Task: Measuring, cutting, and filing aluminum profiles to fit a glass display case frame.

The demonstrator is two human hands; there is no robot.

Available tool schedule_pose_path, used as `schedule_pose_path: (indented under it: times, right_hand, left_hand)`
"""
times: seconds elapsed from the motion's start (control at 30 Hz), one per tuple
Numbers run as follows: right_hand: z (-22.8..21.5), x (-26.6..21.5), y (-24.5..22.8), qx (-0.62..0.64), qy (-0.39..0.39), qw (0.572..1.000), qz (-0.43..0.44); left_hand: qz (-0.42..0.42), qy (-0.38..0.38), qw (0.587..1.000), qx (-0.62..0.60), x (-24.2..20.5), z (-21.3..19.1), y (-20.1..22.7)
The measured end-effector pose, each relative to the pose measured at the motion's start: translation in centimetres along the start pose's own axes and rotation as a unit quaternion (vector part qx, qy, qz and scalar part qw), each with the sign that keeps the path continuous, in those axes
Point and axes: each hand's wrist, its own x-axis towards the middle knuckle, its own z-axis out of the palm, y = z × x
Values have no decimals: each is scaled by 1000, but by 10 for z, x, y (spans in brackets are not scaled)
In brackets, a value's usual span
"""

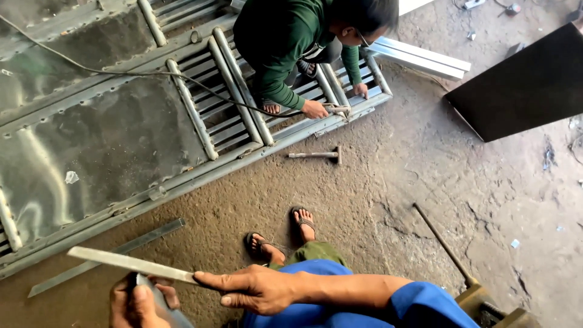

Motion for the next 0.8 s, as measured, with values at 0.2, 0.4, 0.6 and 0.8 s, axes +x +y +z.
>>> schedule_pose_path:
  times: [0.2, 0.4, 0.6, 0.8]
  right_hand:
    - [5, 3, -14, -3, 23, 1000, -16]
    - [17, -17, -15, -20, 13, 1000, -15]
    - [3, 29, -35, -31, 66, 996, -60]
    - [28, -7, -18, 1, 5, 999, -49]
  left_hand:
    - [40, -61, 996, 56, 19, -3, 38]
    - [45, -35, 997, -42, 45, -16, 53]
    - [42, -34, 999, -6, 21, 18, 74]
    - [210, -89, 966, 121, 41, -20, 105]
